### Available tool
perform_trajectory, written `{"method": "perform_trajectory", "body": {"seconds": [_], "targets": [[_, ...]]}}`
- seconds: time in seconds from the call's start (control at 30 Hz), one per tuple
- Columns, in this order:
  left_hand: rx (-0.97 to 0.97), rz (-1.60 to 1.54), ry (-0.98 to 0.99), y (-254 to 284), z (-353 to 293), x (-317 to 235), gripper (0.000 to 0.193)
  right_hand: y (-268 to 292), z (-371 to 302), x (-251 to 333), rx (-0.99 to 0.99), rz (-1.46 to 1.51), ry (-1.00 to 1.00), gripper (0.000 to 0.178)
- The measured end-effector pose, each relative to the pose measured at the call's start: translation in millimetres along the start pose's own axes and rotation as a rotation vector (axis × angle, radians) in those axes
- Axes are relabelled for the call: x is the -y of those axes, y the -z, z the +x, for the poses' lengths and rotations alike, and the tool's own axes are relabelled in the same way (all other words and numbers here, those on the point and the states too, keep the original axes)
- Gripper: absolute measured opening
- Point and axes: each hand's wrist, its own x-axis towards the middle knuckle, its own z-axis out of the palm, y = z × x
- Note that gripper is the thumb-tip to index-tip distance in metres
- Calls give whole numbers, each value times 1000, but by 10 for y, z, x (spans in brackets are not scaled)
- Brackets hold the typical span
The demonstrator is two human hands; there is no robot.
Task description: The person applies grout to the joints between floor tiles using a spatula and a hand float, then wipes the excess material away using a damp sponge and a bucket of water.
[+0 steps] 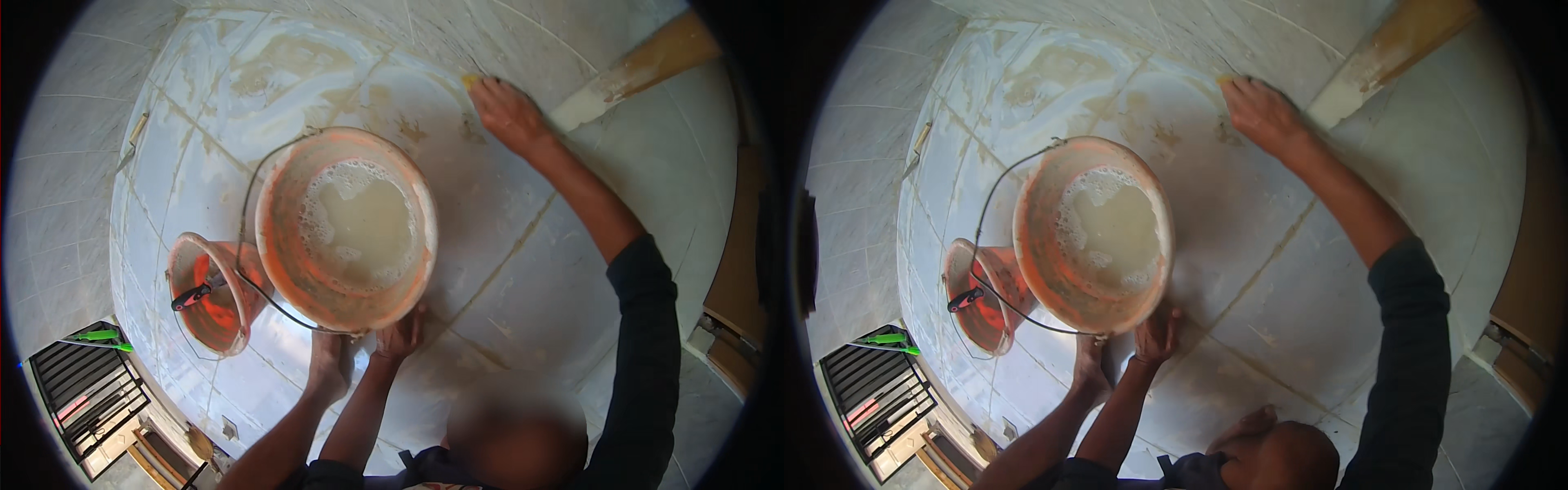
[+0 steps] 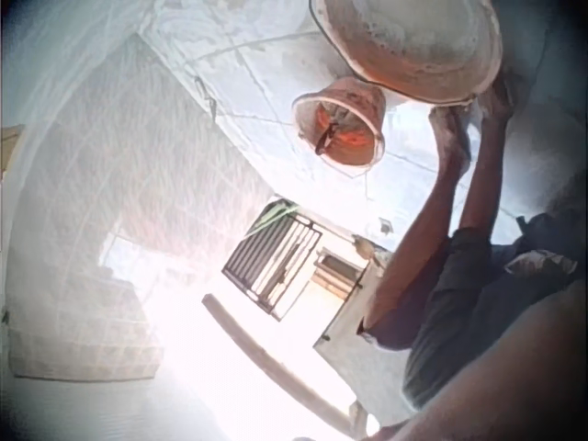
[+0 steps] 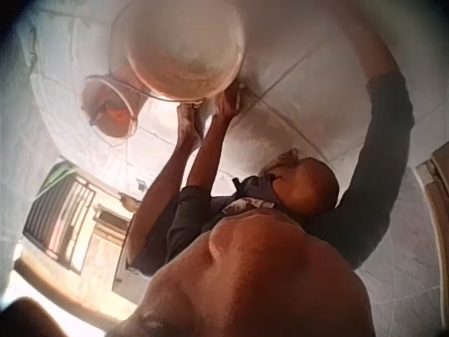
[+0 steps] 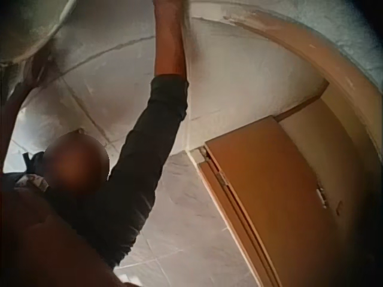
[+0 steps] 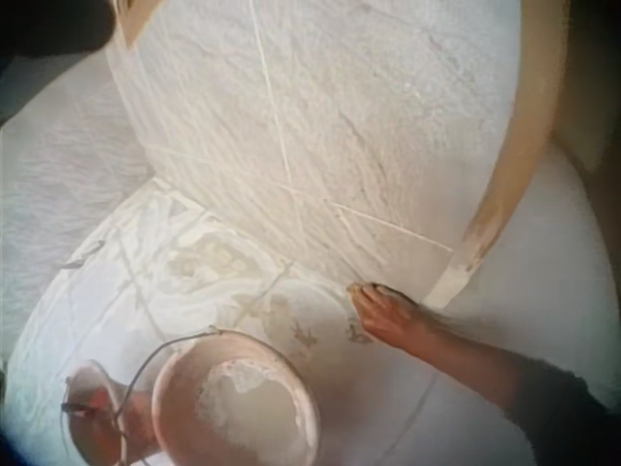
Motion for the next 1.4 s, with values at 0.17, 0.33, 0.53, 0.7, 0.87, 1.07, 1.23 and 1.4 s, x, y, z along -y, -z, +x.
{"method": "perform_trajectory", "body": {"seconds": [0.17, 0.33, 0.53, 0.7, 0.87, 1.07, 1.23, 1.4], "targets": [[-55, 330, -237, -18, -118, 96, 53, 220, 263, 84, -312, 128, -184, 26], [-22, 141, -174, -30, -20, 74, 57, -512, 852, 189, -306, 70, -162, 28], [61, 454, -255, -49, -123, 125, 60, -501, 1287, 417, 47, 50, -99, 20], [29, 868, -584, -249, -490, 411, 51, 182, -355, 289, 238, 221, -326, 34], [40, 818, -554, -185, -359, 299, 42, 512, -989, 243, 287, 352, -432, 40], [47, 222, -45, -109, 50, -6, 68, -424, -145, 950, -174, 675, -641, 35], [0, 176, 45, -40, 145, -44, 67, -368, 92, 1240, -305, 809, -385, 32], [-27, 231, 34, 29, 158, -107, 67, 33, -431, 647, -89, 636, -768, 30]]}}
